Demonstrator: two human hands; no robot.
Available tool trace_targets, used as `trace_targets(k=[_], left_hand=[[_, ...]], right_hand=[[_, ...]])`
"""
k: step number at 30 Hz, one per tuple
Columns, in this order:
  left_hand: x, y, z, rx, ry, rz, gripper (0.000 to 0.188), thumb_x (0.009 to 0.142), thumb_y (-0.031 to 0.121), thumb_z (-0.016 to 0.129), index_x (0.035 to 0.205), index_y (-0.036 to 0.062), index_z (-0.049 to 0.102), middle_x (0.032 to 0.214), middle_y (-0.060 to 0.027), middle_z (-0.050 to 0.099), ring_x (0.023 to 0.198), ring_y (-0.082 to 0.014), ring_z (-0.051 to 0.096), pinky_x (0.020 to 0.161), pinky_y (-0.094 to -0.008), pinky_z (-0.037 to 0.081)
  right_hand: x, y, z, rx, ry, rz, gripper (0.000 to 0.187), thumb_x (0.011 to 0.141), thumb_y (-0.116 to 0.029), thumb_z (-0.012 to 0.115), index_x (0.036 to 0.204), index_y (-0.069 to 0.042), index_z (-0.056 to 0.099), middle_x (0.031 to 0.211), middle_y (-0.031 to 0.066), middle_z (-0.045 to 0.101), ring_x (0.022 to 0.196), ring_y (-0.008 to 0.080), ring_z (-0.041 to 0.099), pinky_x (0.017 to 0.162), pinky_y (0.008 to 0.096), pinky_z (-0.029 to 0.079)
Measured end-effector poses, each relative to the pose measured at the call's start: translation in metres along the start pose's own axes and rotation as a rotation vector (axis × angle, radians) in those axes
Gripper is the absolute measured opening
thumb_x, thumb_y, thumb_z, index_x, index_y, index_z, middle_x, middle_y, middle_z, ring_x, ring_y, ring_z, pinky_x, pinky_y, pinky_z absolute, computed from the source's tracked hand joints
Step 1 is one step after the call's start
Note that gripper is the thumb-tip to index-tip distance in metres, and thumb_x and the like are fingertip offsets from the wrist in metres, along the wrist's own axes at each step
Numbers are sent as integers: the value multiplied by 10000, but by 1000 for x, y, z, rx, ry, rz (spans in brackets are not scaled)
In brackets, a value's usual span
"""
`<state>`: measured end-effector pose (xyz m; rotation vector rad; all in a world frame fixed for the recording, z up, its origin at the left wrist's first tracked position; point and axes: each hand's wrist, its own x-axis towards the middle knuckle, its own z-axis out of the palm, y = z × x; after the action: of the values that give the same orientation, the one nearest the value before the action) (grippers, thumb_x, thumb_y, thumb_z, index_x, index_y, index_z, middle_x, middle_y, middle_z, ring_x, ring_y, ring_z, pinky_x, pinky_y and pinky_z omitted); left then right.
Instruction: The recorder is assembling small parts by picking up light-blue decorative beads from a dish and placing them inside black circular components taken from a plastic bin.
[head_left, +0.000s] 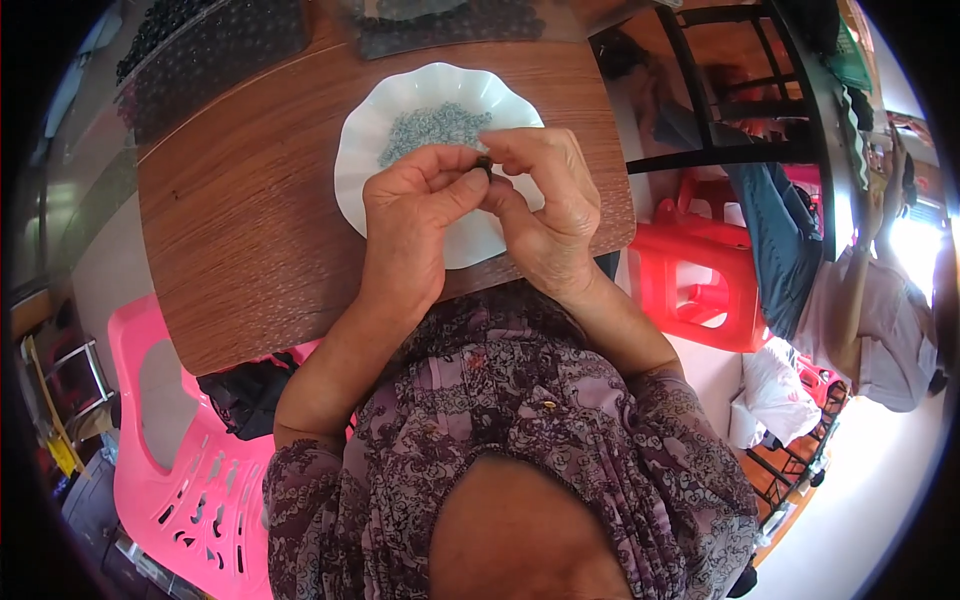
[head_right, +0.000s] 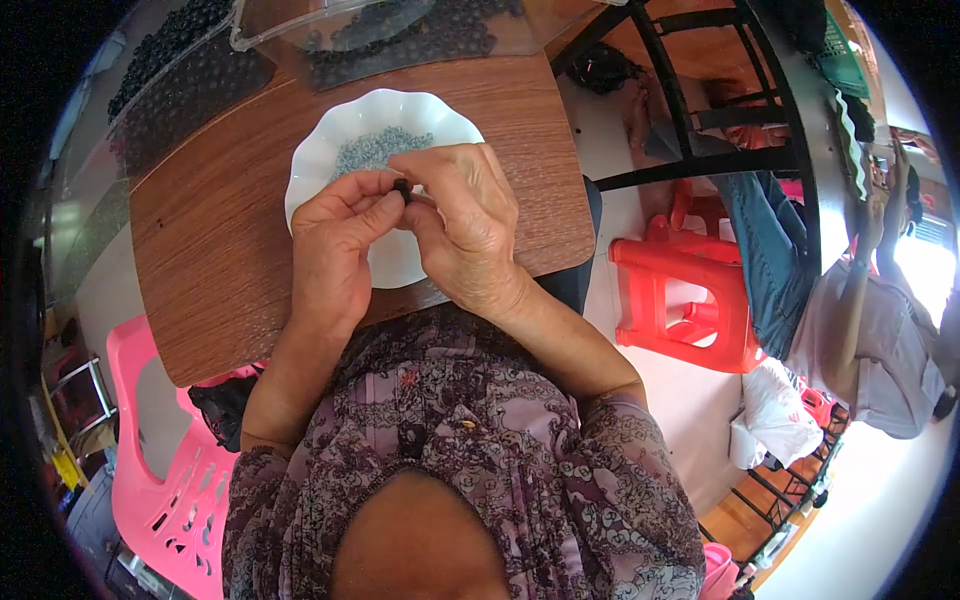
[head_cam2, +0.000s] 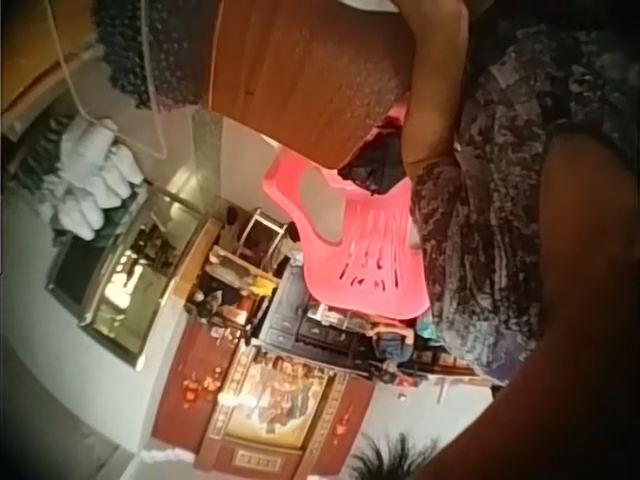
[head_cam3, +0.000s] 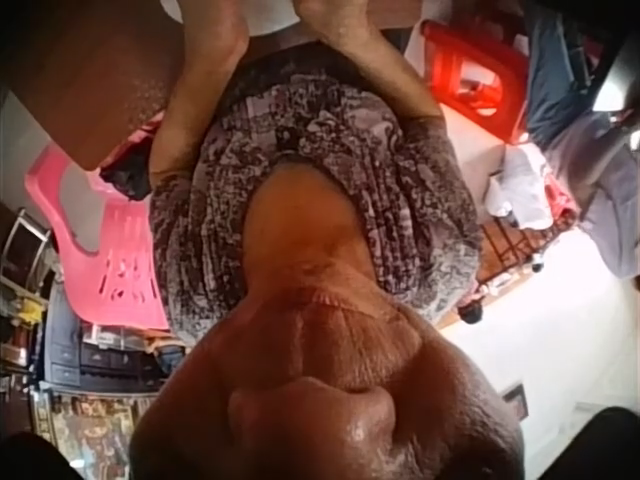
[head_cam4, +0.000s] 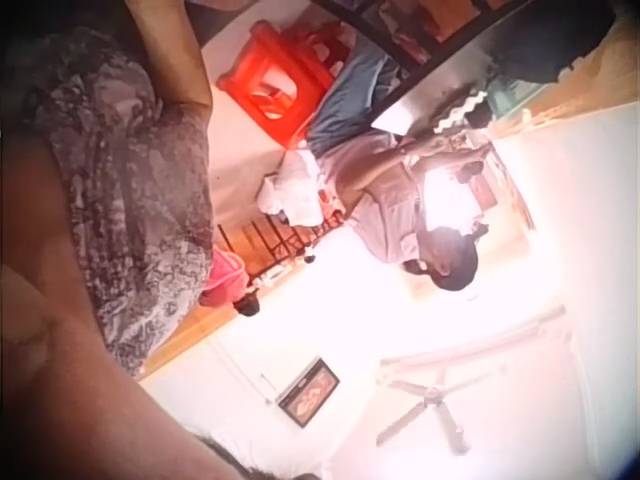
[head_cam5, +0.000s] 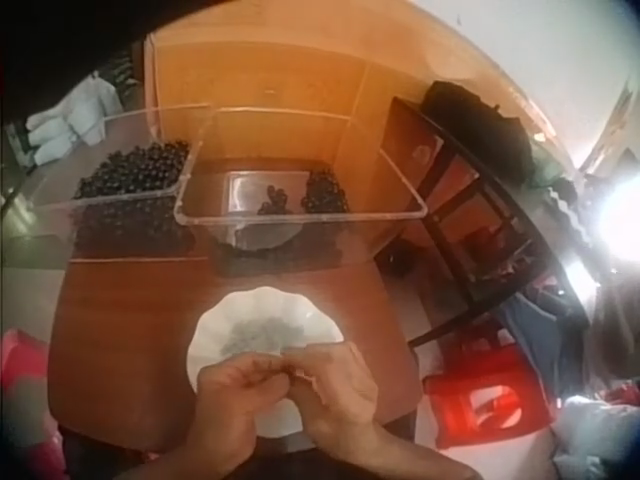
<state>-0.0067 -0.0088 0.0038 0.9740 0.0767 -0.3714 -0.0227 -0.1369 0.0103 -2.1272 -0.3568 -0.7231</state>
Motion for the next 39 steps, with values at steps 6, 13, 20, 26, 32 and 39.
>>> trace_targets(k=[6, 13, 20, 26, 32, 39], left_hand=[[0, 2, -1, -53, 29, -19, 166, 776, -12, 630, 930, -71, 612, 843, -100, 648, 755, -142, 615, 734, -232, 464], [-1, 15, 1, -69, -3, -86, 157, 782, -4, 626, 924, -70, 614, 841, -106, 651, 749, -152, 621, 731, -233, 468], [-6, 16, 4, -53, -37, -139, 188, 833, 92, 602, 949, -52, 633, 835, -72, 637, 747, -120, 561, 713, -236, 436], [-9, 15, 2, -20, -51, -169, 222, 850, 124, 588, 961, -63, 632, 814, -67, 630, 729, -116, 546, 707, -240, 431], [-13, 14, 7, -28, -54, -118, 179, 823, 63, 602, 934, -73, 634, 813, -76, 639, 748, -127, 578, 728, -236, 441], [-16, 15, 7, -26, -34, -94, 152, 802, 39, 618, 903, -72, 639, 809, -84, 649, 740, -140, 614, 738, -236, 458]], right_hand=[[1, 5, 0, -59, 1, -65, 427, 522, 106, 700, 926, -12, 628, 848, 79, 591, 715, 207, 529, 620, 288, 431], [3, 3, -3, -112, -65, -130, 401, 534, 83, 706, 918, 12, 616, 848, 100, 590, 730, 225, 546, 577, 285, 442], [6, 7, -8, -59, -7, -151, 343, 519, 29, 709, 842, 8, 597, 782, 108, 588, 694, 264, 554, 597, 345, 441], [6, 6, -10, -103, 5, -201, 344, 508, 22, 709, 828, 14, 583, 761, 112, 583, 681, 264, 550, 579, 341, 431], [10, 6, -10, -59, -19, -259, 355, 471, 7, 703, 803, 35, 580, 742, 120, 561, 632, 259, 522, 553, 344, 411], [13, 12, -14, -40, -78, -372, 368, 510, -54, 738, 827, 53, 585, 756, 131, 572, 611, 254, 510, 525, 329, 387]])
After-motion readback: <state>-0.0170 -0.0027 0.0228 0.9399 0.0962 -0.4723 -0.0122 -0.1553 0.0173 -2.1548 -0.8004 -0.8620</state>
